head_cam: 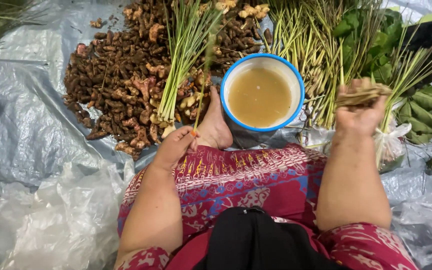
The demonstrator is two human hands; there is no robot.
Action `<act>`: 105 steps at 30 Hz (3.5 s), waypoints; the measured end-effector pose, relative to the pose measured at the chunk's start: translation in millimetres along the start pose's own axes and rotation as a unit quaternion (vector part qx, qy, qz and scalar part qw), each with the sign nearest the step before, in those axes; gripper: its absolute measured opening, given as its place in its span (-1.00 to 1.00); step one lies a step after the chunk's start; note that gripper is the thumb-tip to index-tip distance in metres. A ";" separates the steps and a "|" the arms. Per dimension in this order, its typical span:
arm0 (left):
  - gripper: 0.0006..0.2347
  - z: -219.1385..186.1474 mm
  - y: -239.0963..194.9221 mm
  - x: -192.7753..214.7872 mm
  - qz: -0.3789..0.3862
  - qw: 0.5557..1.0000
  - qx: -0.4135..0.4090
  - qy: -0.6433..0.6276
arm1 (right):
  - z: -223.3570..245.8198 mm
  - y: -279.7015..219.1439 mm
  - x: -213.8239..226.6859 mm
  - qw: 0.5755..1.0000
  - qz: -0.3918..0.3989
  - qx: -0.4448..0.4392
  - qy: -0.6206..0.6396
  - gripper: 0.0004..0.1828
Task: The person sits on a plastic sheet and cleans long green stalks by rubbing them with a cloth. They repeatedly dip the cloth into a bowl of liquid and wipe the stalks, placing the cleaned items into a pile.
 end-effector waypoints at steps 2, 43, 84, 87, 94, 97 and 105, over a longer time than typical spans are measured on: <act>-0.88 -3.0 3.3 -8.6 -0.041 0.996 -0.003 -0.082 | -34.1 -24.3 -20.8 0.977 0.091 -0.073 -0.180 -0.71; -0.90 27.1 3.9 2.7 0.015 0.990 -0.021 -0.140 | -3.6 84.7 16.5 0.989 0.120 -0.058 -0.063 -0.81; -0.77 -6.1 -19.7 -29.7 0.184 0.963 0.078 -0.183 | 54.9 66.2 31.6 0.997 -0.027 0.064 0.042 -0.74; -0.81 -7.9 -14.7 -31.2 0.147 0.959 0.058 -0.234 | 31.8 40.9 21.6 0.999 -0.029 0.025 0.027 -0.68; -0.77 5.3 1.7 -43.9 0.109 0.937 -0.021 -0.332 | -61.2 50.0 14.8 0.956 0.189 -0.146 -0.170 -0.81; -0.77 21.4 8.7 -47.9 0.123 0.927 -0.026 -0.355 | -108.9 -9.7 11.8 0.926 0.203 -0.194 -0.251 -0.78; -0.77 27.3 13.1 -61.7 0.143 0.901 -0.029 -0.409 | -205.4 -65.2 78.7 0.872 0.199 -0.294 -0.336 -0.81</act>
Point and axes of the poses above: each hand's wrist, its own y-axis towards the middle knuckle, its own x-axis out of the back of the hand, z = x × y, the point moved 9 cm from there along y, towards the middle knuckle, and after that the axes turned 9 degrees about -x, right-handed, at the moved point
